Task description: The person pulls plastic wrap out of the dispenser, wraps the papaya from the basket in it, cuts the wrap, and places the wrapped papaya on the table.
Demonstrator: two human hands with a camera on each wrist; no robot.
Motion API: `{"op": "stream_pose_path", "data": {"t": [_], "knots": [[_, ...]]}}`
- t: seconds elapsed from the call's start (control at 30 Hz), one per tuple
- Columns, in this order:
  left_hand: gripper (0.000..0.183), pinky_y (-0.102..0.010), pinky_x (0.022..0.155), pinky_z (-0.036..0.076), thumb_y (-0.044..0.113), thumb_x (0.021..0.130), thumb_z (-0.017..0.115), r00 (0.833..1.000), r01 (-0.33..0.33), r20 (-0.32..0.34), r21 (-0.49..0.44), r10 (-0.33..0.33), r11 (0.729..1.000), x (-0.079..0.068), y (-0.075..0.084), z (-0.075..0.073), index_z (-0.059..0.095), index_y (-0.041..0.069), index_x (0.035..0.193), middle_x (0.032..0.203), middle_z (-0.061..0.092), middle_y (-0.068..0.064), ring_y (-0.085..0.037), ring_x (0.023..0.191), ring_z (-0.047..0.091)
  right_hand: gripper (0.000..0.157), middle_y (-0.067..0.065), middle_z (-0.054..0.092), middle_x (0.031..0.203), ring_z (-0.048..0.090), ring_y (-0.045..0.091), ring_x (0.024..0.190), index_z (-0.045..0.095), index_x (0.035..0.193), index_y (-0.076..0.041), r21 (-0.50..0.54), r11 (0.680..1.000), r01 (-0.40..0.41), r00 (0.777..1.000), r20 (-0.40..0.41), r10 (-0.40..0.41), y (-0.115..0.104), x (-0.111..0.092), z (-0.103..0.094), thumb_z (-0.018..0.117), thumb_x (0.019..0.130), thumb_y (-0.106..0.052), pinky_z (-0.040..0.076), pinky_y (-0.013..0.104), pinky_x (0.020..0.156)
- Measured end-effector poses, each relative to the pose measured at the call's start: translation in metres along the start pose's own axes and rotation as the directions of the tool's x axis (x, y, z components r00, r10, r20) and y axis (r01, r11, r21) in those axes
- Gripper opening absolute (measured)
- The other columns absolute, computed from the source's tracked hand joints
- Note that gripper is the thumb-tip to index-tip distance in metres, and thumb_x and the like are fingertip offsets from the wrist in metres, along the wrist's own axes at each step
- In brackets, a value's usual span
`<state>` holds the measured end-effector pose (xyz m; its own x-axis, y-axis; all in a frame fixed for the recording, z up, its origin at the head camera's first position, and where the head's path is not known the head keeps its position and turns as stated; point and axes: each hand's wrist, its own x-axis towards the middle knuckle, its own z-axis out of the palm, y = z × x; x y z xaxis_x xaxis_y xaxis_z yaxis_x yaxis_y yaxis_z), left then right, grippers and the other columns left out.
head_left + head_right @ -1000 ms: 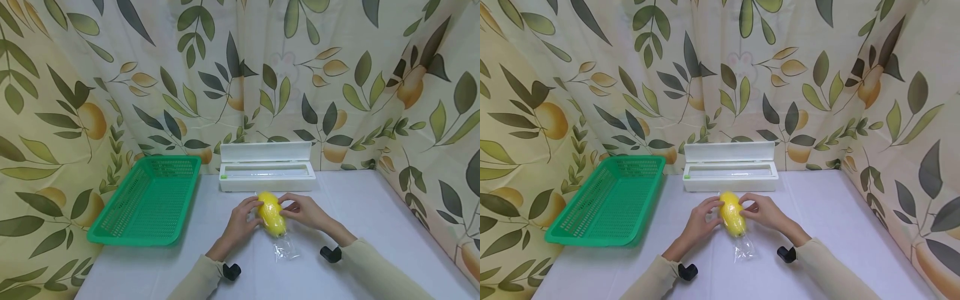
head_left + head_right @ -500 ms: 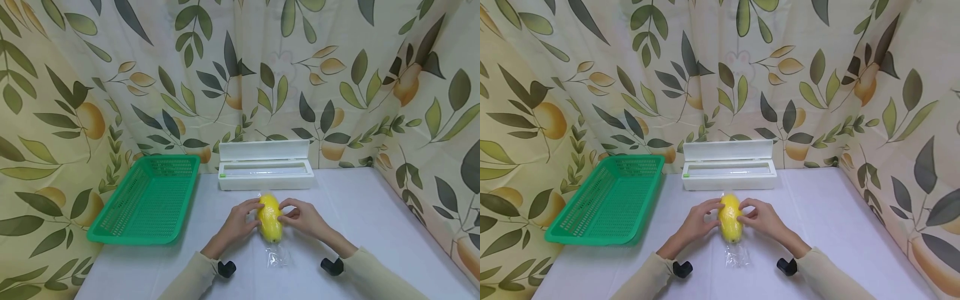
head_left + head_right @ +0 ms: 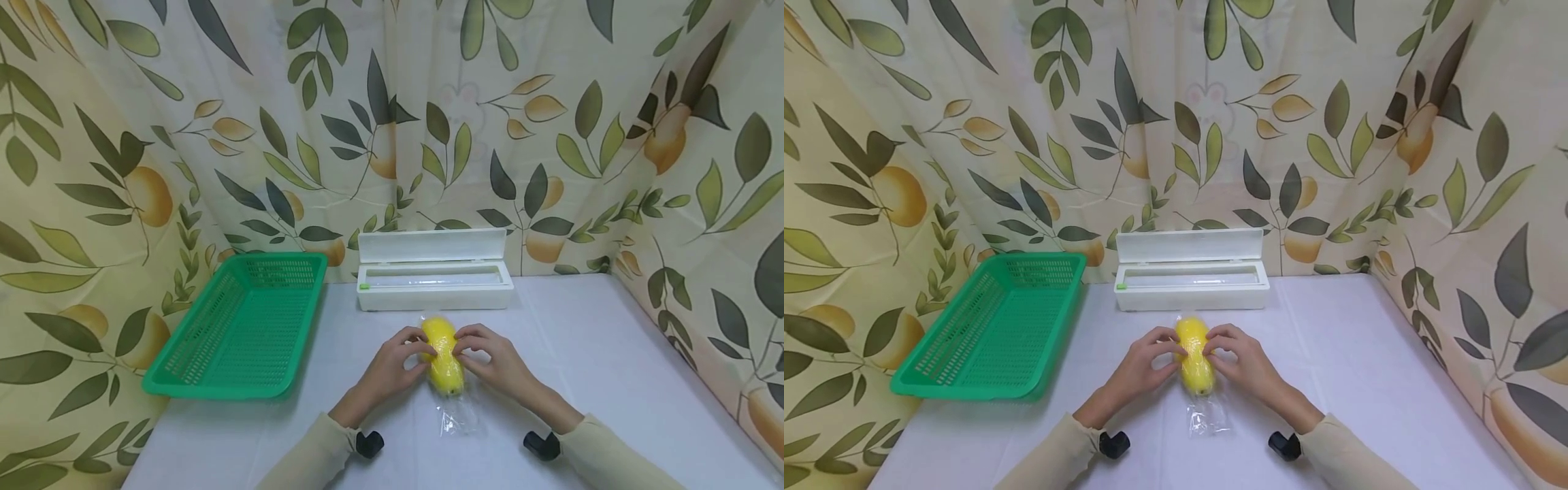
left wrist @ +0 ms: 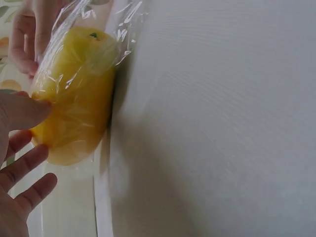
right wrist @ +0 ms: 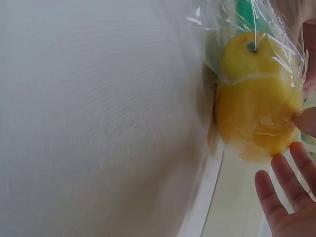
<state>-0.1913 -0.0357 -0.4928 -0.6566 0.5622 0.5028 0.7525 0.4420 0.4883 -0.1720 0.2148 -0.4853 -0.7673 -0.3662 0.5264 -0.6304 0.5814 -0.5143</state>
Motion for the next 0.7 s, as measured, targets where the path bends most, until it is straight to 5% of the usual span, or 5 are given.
{"op": "stream_pose_path", "data": {"t": [0.2,0.4,0.7], "knots": [[0.02,-0.032,0.1,0.052,0.009,0.087,0.082,1.0,-0.026,0.017,0.036,0.025,0.999,-0.003,0.001,0.001,0.078,0.014,0.106,0.13,0.063,-0.006,-0.021,0.116,0.062,0.028,0.004,0.069,0.118,0.067,0.027,0.111,0.076,0.096,-0.02,-0.033,0.999,0.026,1.0,0.014,-0.026,0.002,-0.005,-0.003,0.084,0.08,0.002,0.057,0.044,0.092],[0.037,-0.036,0.109,0.045,0.0,0.086,0.079,0.992,0.028,0.123,0.045,-0.033,0.999,-0.009,0.004,-0.004,0.072,0.018,0.118,0.15,0.054,-0.007,-0.024,0.137,0.053,0.038,0.01,0.062,0.14,0.06,0.035,0.128,0.071,0.115,-0.02,-0.016,1.0,0.005,0.989,0.151,-0.003,0.001,-0.012,-0.014,0.077,0.086,0.004,0.051,0.053,0.099],[0.053,-0.042,0.113,0.041,0.011,0.081,0.088,0.949,0.06,0.309,0.016,-0.062,0.998,-0.016,0.006,-0.005,0.063,0.025,0.126,0.169,0.024,-0.006,-0.03,0.15,0.034,0.063,0.016,0.033,0.164,0.041,0.043,0.144,0.059,0.128,-0.033,0.026,0.997,-0.076,0.915,0.398,0.06,-0.005,-0.022,-0.027,0.085,0.08,-0.002,0.043,0.057,0.106]]}}
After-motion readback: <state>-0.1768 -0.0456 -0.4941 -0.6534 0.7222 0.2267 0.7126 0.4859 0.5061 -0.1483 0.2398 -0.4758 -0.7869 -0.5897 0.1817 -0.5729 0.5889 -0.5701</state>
